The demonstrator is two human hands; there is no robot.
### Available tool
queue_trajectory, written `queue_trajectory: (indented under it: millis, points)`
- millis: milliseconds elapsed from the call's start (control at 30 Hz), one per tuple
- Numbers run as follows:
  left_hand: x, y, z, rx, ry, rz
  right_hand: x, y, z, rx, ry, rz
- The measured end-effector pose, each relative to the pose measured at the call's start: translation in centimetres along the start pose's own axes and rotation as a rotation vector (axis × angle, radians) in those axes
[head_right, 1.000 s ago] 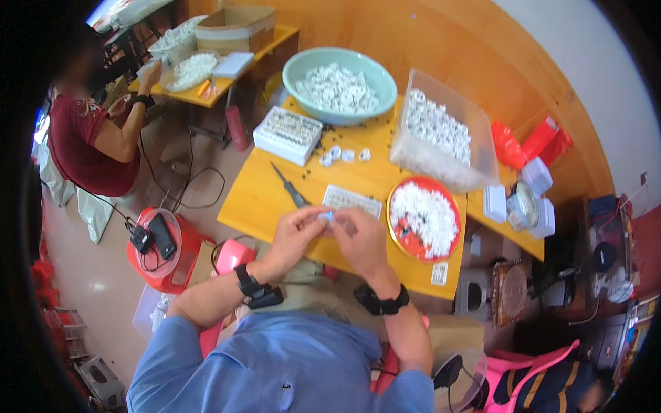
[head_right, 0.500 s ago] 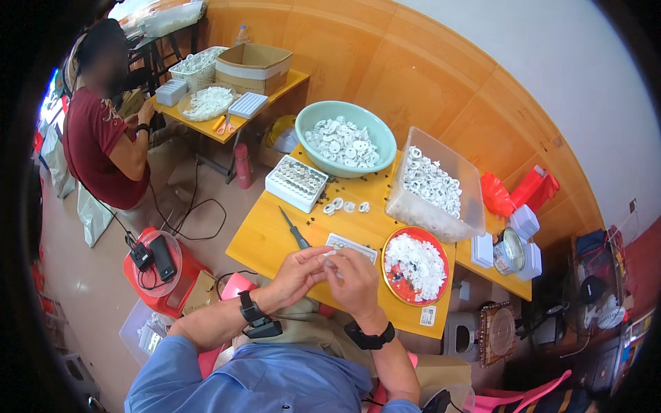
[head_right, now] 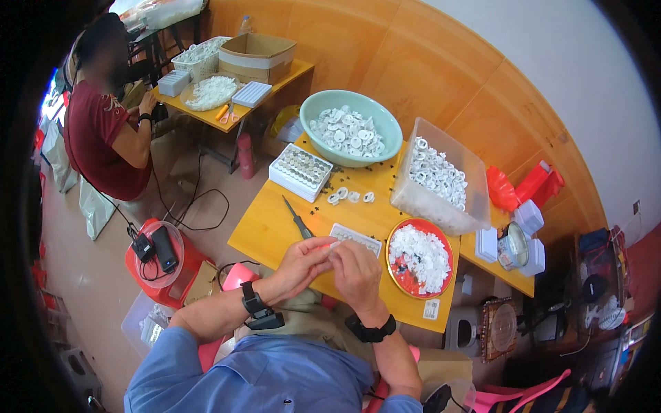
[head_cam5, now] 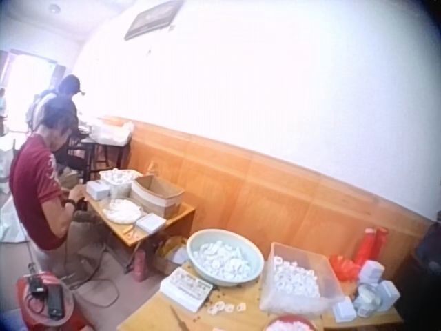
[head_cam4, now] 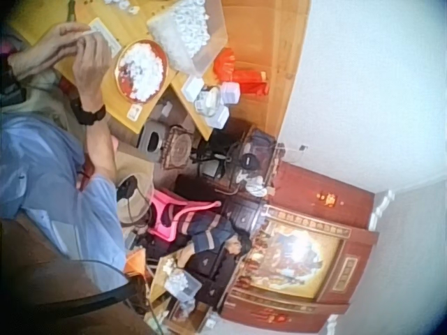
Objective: Assembling small white plastic components by pressing them into a tray.
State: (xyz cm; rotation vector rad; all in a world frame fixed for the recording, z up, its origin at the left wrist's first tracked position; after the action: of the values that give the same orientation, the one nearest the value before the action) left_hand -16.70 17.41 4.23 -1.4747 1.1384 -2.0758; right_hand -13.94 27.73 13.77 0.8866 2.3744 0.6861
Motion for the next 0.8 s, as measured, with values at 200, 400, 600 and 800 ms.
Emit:
queue_trajectory:
  millis: [200, 400, 600, 800]
  points:
    - [-0.2, 0.5, 0.0, 0.003, -0.020, -0.004, -0.4, 0.0, -0.3, -0.016, 0.045, 0.026]
    - [-0.2, 0.3, -0.2, -0.007, -0.035, -0.029, 0.1, 0.0, -0.2, -0.038, -0.065, -0.034]
    - [0.1, 0.0, 0.0, -0.025, -0.039, 0.019, 3.6, 0.2, -0.2, -0.264, -0.414, -0.290]
    - [0.4, -0.3, 0.1, -0.045, -0.007, -0.006, 5.2, -0.8, -0.4, -0.428, -0.653, -0.496]
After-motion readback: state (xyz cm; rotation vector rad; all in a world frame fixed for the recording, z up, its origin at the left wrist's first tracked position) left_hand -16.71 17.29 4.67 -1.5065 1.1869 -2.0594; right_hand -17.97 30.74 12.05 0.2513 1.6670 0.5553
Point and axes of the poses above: each hand's wrist, its own z-axis away from the middle knuckle, its own y-axis out of the back of the hand, x = y × z, the point moved 7 cm from there along -z, towards the middle knuckle, and after that the axes turned 1 degree about y, right-handed, at the moved point
